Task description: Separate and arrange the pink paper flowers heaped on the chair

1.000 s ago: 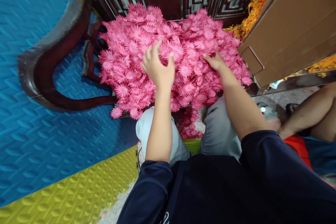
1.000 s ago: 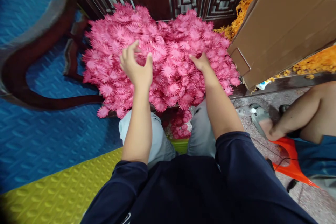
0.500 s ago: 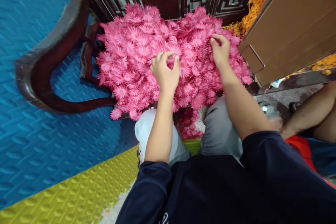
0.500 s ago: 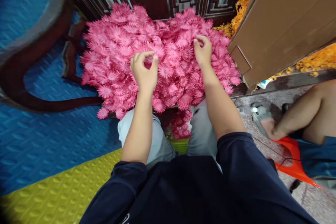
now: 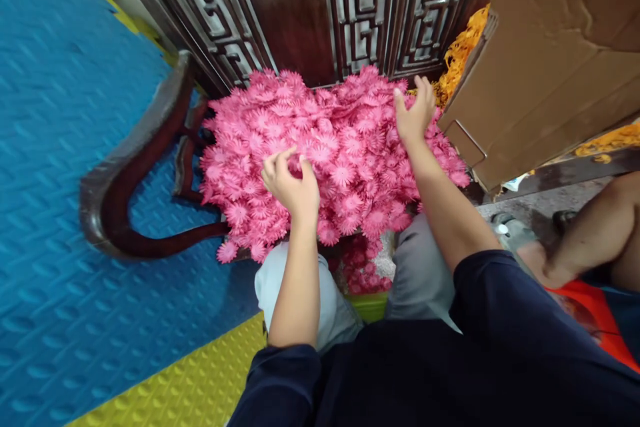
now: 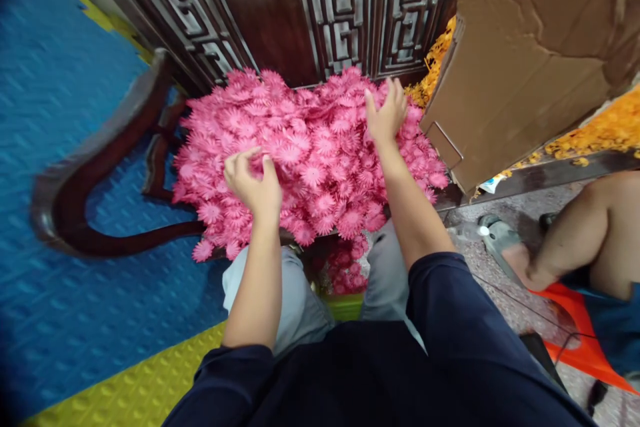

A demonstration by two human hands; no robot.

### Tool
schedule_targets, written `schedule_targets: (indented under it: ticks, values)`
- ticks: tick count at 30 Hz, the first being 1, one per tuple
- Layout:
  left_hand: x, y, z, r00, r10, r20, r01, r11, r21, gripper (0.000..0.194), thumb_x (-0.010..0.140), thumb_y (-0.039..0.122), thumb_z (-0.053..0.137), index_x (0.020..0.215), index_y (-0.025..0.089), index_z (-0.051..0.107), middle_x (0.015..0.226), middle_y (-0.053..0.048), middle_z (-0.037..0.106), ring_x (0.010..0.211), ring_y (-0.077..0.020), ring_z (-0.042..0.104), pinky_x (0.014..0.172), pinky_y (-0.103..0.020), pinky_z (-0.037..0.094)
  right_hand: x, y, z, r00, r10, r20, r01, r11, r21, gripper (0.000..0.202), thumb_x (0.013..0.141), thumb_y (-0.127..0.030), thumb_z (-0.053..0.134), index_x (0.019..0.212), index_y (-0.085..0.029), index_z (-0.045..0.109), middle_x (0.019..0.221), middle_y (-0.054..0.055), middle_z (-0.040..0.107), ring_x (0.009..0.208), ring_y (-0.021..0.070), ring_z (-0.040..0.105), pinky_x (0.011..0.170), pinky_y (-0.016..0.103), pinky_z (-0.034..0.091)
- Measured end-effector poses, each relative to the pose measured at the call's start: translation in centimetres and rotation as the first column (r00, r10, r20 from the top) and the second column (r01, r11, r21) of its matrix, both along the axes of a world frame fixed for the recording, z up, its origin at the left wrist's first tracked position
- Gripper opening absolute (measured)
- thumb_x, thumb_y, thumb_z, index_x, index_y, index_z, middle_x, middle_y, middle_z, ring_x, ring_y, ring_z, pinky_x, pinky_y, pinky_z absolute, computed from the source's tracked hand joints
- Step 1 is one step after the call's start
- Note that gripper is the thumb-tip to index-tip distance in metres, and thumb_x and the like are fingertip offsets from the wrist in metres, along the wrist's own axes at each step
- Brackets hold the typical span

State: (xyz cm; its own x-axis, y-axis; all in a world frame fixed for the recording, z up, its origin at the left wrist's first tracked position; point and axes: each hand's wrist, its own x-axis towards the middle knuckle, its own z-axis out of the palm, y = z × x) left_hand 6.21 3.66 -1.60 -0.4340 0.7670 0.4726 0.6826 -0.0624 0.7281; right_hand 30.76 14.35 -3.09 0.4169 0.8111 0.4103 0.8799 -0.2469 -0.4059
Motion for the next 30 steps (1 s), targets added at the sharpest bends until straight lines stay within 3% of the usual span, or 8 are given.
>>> schedule_targets:
  ticks: [2,6,10,13,16,21,27,30]
  values:
    - [-1.1,0.1,0.0,0.999,0.03,-0.028,-0.029,0.999,0.026,0.016,0.079,0.021,0.057,0.093,0.021,0.066,0.105,-0.008,0.061,0.11,-0.0244,0.054,0.104,-0.04,0.035,-2.3,0.7,1.8,0.96,0.252,0.119,-0.246,0.967,-0.067,0.063,0.094,-0.05,0.02,0.146,-0.016,0.031,0.154,0.014,0.029,0.144,0.0278,0.025,0.115,0.05,0.022]
    - [-3.3,0.6,0.0,0.992,0.051,-0.116,-0.05,0.999,0.014,0.017,0.08,0.023,0.055,0.092,0.019,0.066,0.103,-0.011,0.063,0.109,-0.0268,0.055,0.102,-0.042,0.036,-7.1,3.4,2.5,0.745,0.646,0.168,-0.602,0.759,-0.247,0.062,0.093,-0.052,0.025,0.143,-0.017,0.039,0.154,0.011,0.033,0.142,0.0267,0.029,0.116,0.046,0.021]
    - [-4.7,1.5,-0.1,0.979,0.035,-0.199,-0.038,0.999,-0.01,0.019,0.079,0.027,0.057,0.095,0.021,0.066,0.106,-0.01,0.063,0.109,-0.0288,0.055,0.099,-0.043,0.037,-7.3,6.1,0.1,0.646,0.743,0.175,-0.578,0.626,-0.524,0.058,0.089,-0.045,0.044,0.135,-0.011,0.049,0.145,0.017,0.044,0.137,0.0325,0.036,0.114,0.047,0.02]
    - [-4.6,1.8,0.1,0.983,0.001,-0.182,-0.001,1.0,0.0,0.018,0.081,0.028,0.056,0.095,0.022,0.065,0.104,-0.009,0.064,0.106,-0.0272,0.056,0.096,-0.041,0.04,-4.1,7.2,-1.2,0.691,0.7,0.181,-0.442,0.607,-0.66,0.044,0.09,-0.016,0.033,0.126,-0.007,0.057,0.133,0.02,0.056,0.128,0.0301,0.047,0.11,0.046,0.026]
    - [-3.9,1.5,0.3,0.984,-0.059,-0.168,0.06,0.998,0.001,0.017,0.083,0.027,0.054,0.094,0.022,0.065,0.101,-0.008,0.064,0.101,-0.0253,0.058,0.093,-0.04,0.042,-0.5,7.8,-1.2,0.758,0.623,0.195,-0.334,0.627,-0.704,0.044,0.088,-0.012,0.034,0.123,-0.002,0.059,0.128,0.025,0.057,0.123,0.0353,0.05,0.103,0.048,0.034]
    - [-3.3,0.4,0.3,0.973,-0.143,-0.183,0.145,0.989,-0.005,0.015,0.085,0.025,0.054,0.092,0.023,0.066,0.096,-0.008,0.065,0.095,-0.0236,0.059,0.088,-0.039,0.042,1.0,9.1,2.0,0.843,0.504,0.188,-0.203,0.621,-0.757,0.046,0.083,-0.034,0.055,0.119,-0.006,0.062,0.118,0.026,0.063,0.106,0.0371,0.062,0.085,0.045,0.048]
    - [-4.2,0.2,-0.2,0.976,-0.121,-0.181,0.124,0.992,0.003,0.014,0.085,0.023,0.053,0.091,0.022,0.066,0.093,-0.009,0.066,0.093,-0.0235,0.059,0.086,-0.04,0.042,-5.4,10.4,7.3,0.848,0.496,0.187,-0.339,0.778,-0.529,0.06,0.076,-0.049,0.062,0.122,-0.012,0.06,0.125,0.021,0.059,0.118,0.0404,0.054,0.098,0.056,0.041]
    - [-4.5,0.4,-0.3,0.98,-0.104,-0.168,0.103,0.995,-0.013,0.014,0.085,0.022,0.054,0.091,0.021,0.067,0.094,-0.008,0.066,0.094,-0.0234,0.059,0.087,-0.04,0.041,-11.9,9.5,7.3,0.736,0.676,0.033,-0.611,0.685,-0.397,0.055,0.083,-0.05,0.054,0.125,-0.015,0.058,0.128,0.017,0.058,0.118,0.0351,0.055,0.1,0.05,0.043]
